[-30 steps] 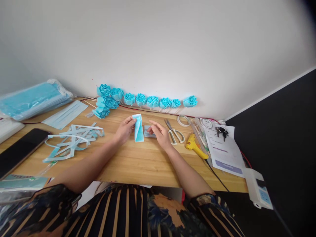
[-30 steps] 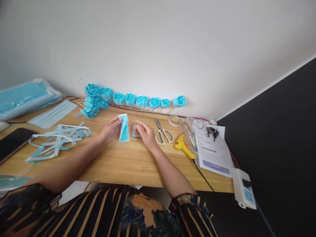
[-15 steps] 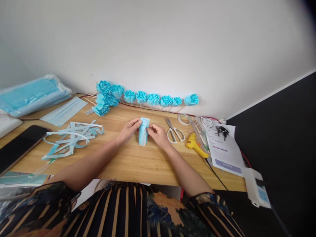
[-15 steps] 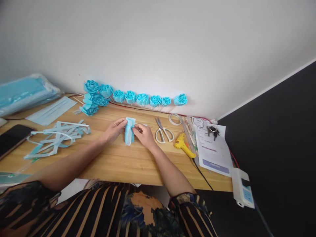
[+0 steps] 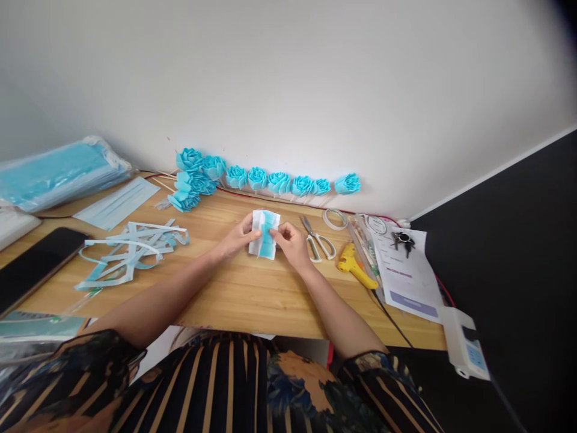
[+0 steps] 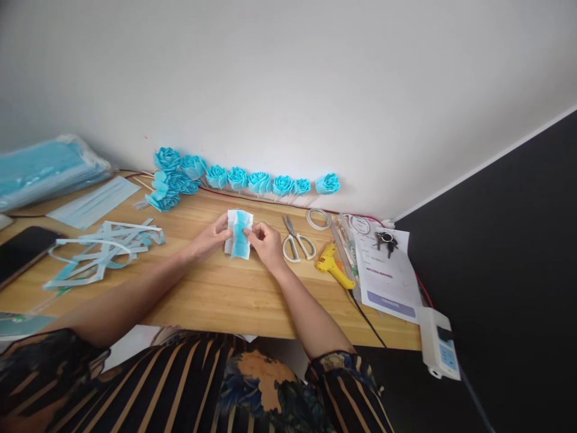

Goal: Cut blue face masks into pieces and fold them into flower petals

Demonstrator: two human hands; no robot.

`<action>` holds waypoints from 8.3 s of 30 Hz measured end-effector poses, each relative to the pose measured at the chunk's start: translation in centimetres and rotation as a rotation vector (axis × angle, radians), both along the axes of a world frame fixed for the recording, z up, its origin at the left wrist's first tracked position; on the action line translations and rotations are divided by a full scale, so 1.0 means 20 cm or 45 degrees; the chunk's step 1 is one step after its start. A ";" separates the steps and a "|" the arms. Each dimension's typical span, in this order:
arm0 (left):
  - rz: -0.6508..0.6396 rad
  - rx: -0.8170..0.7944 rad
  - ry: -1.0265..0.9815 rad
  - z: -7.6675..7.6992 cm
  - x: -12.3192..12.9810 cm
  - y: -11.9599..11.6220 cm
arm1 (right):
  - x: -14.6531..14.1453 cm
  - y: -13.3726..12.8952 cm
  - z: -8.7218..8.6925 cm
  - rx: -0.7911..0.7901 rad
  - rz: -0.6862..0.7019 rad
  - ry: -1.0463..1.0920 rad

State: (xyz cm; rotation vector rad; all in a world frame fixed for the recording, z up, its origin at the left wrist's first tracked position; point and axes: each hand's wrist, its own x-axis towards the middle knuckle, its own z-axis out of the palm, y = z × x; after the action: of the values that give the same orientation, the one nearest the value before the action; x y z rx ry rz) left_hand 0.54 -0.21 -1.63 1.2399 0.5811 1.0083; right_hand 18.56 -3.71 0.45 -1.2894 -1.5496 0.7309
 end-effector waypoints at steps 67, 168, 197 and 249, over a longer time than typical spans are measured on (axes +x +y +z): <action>-0.014 -0.465 -0.058 0.04 0.02 -0.03 | 0.07 0.02 0.04 0.345 0.239 -0.522; 0.362 -0.049 0.380 0.13 -0.01 -0.04 | 0.06 0.02 0.03 -0.003 0.198 -0.013; 0.372 0.411 0.663 0.10 0.01 -0.06 | 0.08 0.01 0.04 0.223 0.029 -0.056; 0.327 0.216 0.272 0.12 0.00 -0.03 | 0.01 0.01 -0.01 -0.090 0.210 0.140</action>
State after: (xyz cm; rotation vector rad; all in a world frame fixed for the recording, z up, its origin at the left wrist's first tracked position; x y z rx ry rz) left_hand 0.46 -0.83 0.71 1.4599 0.8512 1.1654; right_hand 18.80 -3.56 0.28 -1.1619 -1.5651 0.9533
